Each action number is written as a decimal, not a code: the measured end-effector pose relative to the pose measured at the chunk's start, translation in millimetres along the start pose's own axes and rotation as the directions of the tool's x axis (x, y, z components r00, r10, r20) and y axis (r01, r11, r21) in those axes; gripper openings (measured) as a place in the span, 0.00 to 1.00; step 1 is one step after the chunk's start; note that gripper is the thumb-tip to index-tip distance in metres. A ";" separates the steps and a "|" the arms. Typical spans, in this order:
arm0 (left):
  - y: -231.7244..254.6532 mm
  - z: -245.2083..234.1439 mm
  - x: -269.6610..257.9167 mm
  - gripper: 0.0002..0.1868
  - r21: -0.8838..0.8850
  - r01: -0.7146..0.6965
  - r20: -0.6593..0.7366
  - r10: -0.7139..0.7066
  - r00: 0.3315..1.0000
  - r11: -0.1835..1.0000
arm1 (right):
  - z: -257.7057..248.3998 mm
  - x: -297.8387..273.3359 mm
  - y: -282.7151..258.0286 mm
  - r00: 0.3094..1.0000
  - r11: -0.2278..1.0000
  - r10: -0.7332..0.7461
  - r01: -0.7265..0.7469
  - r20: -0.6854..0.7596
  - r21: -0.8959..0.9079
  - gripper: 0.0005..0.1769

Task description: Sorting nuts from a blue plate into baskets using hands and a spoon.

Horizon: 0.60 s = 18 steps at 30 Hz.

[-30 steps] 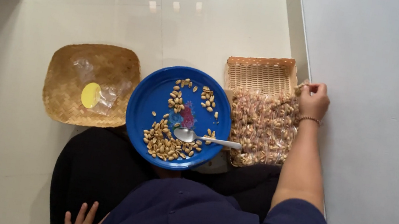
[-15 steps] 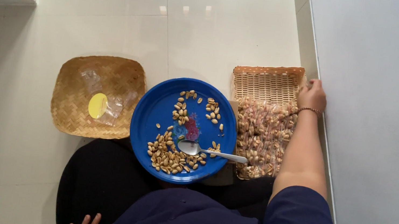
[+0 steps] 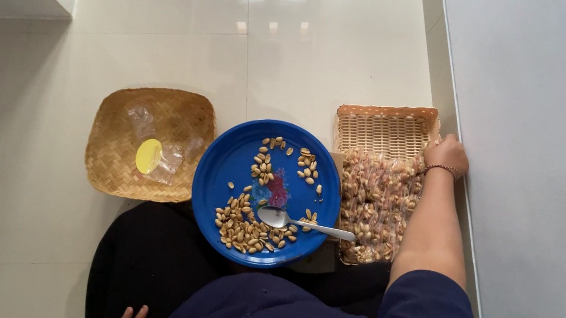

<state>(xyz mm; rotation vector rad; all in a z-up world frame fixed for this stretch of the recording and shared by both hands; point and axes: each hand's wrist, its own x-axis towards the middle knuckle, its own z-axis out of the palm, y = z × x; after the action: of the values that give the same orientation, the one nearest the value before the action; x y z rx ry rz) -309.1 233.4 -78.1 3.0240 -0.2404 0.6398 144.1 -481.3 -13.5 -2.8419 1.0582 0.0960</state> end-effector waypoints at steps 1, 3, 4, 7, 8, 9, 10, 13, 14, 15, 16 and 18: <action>2.1 0.3 2.9 0.21 0.002 0.001 -0.002 -0.001 1.000 1.000 | -6.7 -3.7 -3.9 1.000 1.000 -0.002 0.002 -0.001 0.002 0.18; 6.5 1.2 8.8 0.17 -0.011 0.016 -0.104 -0.017 0.994 1.000 | -20.6 -11.0 -12.2 0.998 0.998 0.039 -0.041 0.042 0.044 0.45; 10.0 -4.7 9.6 0.17 -0.010 0.017 -0.106 -0.018 0.994 1.000 | -18.6 -10.8 -8.0 0.999 0.998 0.037 -0.039 0.041 0.045 0.45; 19.4 -20.0 13.2 0.18 0.021 0.163 0.081 -0.164 0.983 0.986 | -18.3 -15.7 2.0 1.000 0.998 -0.008 0.007 0.021 0.056 0.26; 21.2 -22.8 16.1 0.20 0.038 0.173 0.119 -0.176 0.977 0.984 | -21.9 -21.1 5.2 0.998 0.996 -0.027 0.031 -0.049 0.089 0.23; 24.2 -27.1 16.6 0.22 0.057 0.186 0.158 -0.193 0.969 0.981 | -24.7 -27.2 7.8 0.992 0.991 -0.048 0.062 -0.118 0.120 0.25; 23.4 -33.0 19.3 0.22 0.059 0.194 0.154 -0.201 0.967 0.979 | -38.9 -45.9 9.5 0.991 0.990 -0.057 0.071 -0.120 0.120 0.25; 29.3 -63.3 38.4 0.23 0.025 0.110 0.272 -0.112 0.956 0.994 | -61.0 -92.8 19.4 0.940 0.929 -0.157 0.244 -0.302 0.277 0.20; 36.4 -80.7 54.6 0.24 -0.073 0.091 0.191 -0.075 0.979 0.993 | -56.1 -102.0 27.7 0.843 0.900 -0.238 0.378 -0.482 0.216 0.17; 45.4 -96.3 71.2 0.27 -0.169 0.064 0.101 -0.047 0.994 0.984 | -52.5 -109.0 36.9 0.702 0.859 -0.310 0.496 -0.641 0.128 0.14; 35.2 -93.2 83.2 0.27 -0.169 0.073 0.096 -0.058 0.994 0.983 | -54.8 -111.3 38.7 0.696 0.854 -0.319 0.506 -0.643 0.123 0.14; 15.3 -93.6 95.9 0.31 -0.297 -0.155 0.141 0.204 0.969 0.942 | -56.3 -120.0 39.1 0.592 0.840 -0.346 0.541 -0.728 0.041 0.16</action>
<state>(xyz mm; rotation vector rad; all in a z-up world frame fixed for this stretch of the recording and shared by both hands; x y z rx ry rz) -262.3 211.4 46.5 2.7966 -0.5701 0.3192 29.1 -439.8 50.8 -2.8019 0.2947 -1.1650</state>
